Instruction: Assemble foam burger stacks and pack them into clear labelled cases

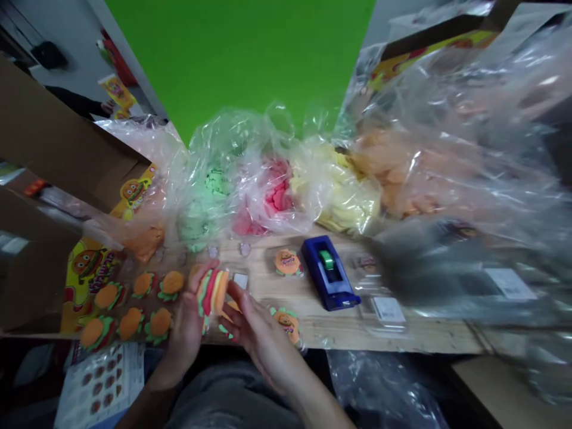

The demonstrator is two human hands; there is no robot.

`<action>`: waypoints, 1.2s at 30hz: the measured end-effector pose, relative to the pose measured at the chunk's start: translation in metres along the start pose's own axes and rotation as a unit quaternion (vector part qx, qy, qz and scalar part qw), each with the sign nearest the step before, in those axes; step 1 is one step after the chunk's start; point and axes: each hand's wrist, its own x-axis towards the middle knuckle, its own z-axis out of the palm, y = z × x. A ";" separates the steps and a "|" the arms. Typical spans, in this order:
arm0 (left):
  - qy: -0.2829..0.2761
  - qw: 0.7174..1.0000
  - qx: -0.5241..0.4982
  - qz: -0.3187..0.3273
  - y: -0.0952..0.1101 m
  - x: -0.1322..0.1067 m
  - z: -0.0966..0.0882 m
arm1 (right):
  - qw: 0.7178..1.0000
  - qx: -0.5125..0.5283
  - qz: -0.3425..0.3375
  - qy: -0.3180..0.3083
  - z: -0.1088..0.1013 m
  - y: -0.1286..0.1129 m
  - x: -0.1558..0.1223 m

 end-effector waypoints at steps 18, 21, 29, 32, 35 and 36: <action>-0.152 0.953 0.115 -0.237 -0.022 0.002 -0.050 | 0.963 -0.258 0.033 0.067 -0.033 0.038 0.017; -0.104 0.966 0.139 -0.193 -0.034 0.023 -0.041 | 0.906 -0.402 -0.020 0.130 -0.043 0.029 0.040; -0.067 0.962 0.241 -0.110 -0.059 0.065 -0.021 | 0.805 -0.548 -0.098 0.205 -0.057 0.016 0.081; -0.064 0.955 0.279 -0.081 -0.061 0.064 -0.016 | 0.775 -0.588 -0.115 0.202 -0.057 0.015 0.084; -0.057 0.945 0.315 -0.059 -0.062 0.062 -0.010 | 0.747 -0.621 -0.119 0.202 -0.058 0.012 0.086; -0.057 0.943 0.325 -0.053 -0.062 0.062 -0.009 | 0.738 -0.632 -0.122 0.205 -0.058 0.011 0.087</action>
